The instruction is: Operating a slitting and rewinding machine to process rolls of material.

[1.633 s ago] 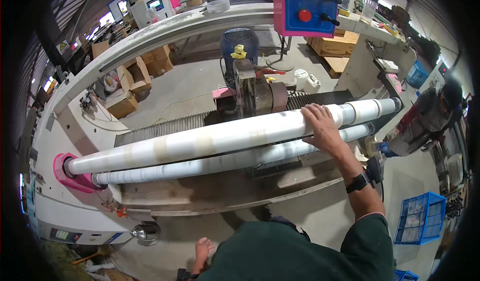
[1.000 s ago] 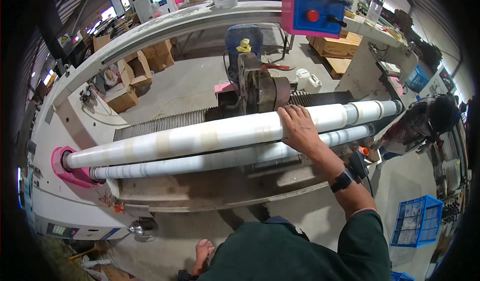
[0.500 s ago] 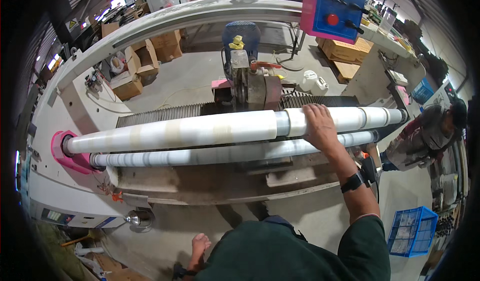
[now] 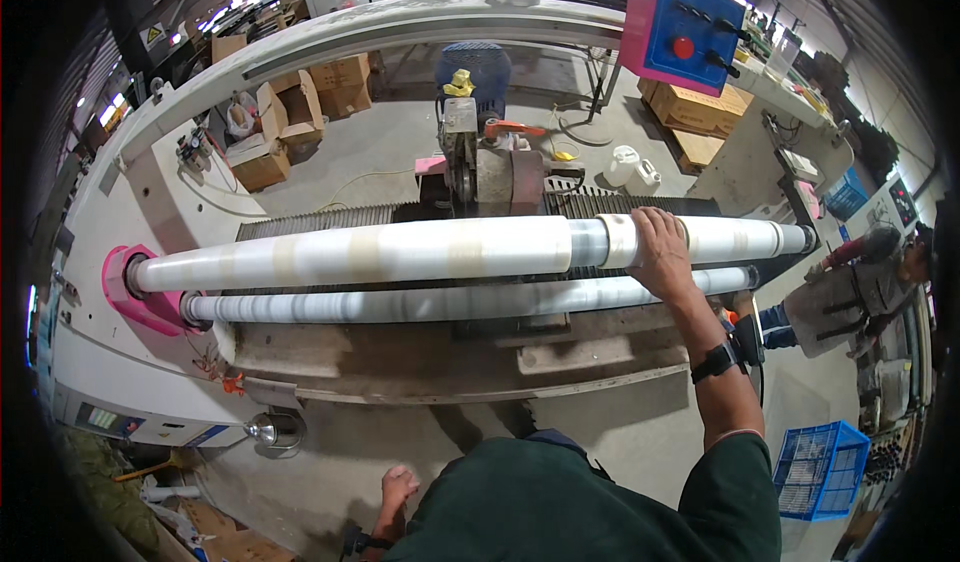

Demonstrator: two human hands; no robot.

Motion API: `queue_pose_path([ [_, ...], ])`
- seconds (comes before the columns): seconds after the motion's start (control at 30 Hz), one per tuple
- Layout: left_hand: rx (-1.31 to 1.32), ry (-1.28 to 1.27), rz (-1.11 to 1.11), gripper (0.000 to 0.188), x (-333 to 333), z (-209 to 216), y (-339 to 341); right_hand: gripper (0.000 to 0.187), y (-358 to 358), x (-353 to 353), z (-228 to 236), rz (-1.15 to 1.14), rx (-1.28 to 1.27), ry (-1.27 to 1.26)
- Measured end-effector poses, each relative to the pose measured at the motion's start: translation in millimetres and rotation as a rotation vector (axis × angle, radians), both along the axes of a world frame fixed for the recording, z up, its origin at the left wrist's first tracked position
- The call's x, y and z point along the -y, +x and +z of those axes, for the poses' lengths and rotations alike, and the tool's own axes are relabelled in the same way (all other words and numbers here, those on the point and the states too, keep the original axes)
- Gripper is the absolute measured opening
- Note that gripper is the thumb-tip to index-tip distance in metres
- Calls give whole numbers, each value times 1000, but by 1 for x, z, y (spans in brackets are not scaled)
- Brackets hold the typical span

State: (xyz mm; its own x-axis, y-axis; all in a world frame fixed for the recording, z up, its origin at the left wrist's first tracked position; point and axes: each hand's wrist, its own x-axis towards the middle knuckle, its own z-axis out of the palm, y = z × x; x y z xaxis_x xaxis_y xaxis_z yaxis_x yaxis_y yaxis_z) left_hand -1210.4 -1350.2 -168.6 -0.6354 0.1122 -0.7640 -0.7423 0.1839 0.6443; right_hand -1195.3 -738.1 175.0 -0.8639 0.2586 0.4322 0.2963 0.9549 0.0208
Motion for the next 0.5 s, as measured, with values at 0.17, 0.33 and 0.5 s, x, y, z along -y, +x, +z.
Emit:
queue_pose_path([
  [0.17,3,-62,-9,37,0,0,-1,77,0,4,3,-1,-3,-12],
  [0.33,7,-48,55,27,-4,7,3,79,-2,5,2,7,-7,-21],
  [0.5,-39,126,92,9,-7,14,3,80,-3,10,4,0,-42,-45],
])
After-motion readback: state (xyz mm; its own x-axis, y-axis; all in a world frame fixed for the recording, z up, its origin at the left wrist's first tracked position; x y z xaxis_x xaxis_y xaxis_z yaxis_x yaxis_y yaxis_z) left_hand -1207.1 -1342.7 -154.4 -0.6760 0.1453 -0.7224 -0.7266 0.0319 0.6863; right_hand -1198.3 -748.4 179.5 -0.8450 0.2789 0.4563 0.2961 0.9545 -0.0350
